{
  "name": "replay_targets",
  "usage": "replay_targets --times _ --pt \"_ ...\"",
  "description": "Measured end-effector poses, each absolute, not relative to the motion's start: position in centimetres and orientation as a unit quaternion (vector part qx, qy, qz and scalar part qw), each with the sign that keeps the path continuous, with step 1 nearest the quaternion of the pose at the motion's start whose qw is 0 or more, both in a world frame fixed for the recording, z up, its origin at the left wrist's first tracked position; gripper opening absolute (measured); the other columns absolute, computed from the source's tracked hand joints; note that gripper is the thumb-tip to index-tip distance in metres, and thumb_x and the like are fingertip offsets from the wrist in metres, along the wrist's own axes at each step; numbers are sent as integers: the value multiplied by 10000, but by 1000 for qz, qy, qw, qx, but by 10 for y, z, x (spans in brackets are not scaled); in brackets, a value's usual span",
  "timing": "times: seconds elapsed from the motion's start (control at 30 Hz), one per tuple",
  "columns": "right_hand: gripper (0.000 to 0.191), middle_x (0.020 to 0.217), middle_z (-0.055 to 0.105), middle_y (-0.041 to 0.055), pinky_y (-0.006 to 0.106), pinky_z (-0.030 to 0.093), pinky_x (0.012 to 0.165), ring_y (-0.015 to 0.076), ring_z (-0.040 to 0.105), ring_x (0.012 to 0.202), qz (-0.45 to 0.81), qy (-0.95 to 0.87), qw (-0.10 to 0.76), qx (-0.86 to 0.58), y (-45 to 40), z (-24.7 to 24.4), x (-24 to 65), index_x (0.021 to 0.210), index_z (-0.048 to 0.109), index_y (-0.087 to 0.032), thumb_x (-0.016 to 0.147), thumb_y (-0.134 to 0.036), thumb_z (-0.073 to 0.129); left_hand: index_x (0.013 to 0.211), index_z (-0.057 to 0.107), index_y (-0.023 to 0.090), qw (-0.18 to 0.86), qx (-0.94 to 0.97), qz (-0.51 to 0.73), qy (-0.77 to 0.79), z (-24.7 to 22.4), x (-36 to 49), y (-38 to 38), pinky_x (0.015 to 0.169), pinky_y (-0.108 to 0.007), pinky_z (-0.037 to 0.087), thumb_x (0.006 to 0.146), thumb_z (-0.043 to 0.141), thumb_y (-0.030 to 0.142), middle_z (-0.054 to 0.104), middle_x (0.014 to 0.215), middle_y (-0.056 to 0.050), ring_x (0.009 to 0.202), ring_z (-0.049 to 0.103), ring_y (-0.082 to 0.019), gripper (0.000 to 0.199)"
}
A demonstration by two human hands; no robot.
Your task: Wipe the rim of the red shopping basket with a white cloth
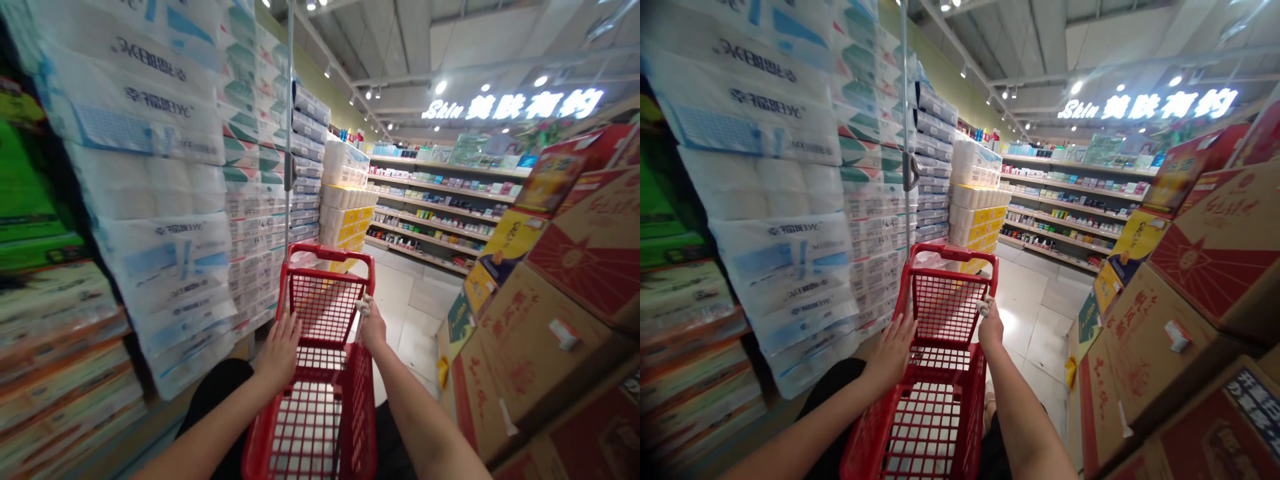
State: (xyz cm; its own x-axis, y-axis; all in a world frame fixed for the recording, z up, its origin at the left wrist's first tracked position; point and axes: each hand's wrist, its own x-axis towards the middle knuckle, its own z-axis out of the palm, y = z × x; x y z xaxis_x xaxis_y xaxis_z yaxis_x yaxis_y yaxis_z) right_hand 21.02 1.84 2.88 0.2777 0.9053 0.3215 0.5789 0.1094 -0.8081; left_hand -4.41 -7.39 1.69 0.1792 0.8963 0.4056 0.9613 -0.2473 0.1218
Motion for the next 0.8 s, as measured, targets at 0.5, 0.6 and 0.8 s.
replay_targets --times 0.5,0.6,0.8 --pt "514 1202 613 41 294 463 861 198 614 1025 146 -636 431 -623 16 26 201 1383 389 -260 870 -284 399 1349 452 138 -64 -691 -114 -711 14 -35 64 995 -453 404 793 403 85 418 1426 -184 1252 464 -310 561" --pt "521 1233 600 40 306 457 894 204 602 1072 143 -638 428 -624 17 25 202 1393 377 -269 873 -279 400 1249 548 127 -77 -676 -131 -721 12 -29 76 958 -427 431 817 394 105 516 1319 -198 1160 540 -298 459" --pt "498 1262 585 34 308 455 912 199 594 1095 128 -637 435 -624 20 21 202 1380 395 -280 882 -271 387 1227 568 158 -147 -635 -190 -734 5 -18 95 896 -483 455 813 450 200 593 1209 -224 1102 579 -336 433"
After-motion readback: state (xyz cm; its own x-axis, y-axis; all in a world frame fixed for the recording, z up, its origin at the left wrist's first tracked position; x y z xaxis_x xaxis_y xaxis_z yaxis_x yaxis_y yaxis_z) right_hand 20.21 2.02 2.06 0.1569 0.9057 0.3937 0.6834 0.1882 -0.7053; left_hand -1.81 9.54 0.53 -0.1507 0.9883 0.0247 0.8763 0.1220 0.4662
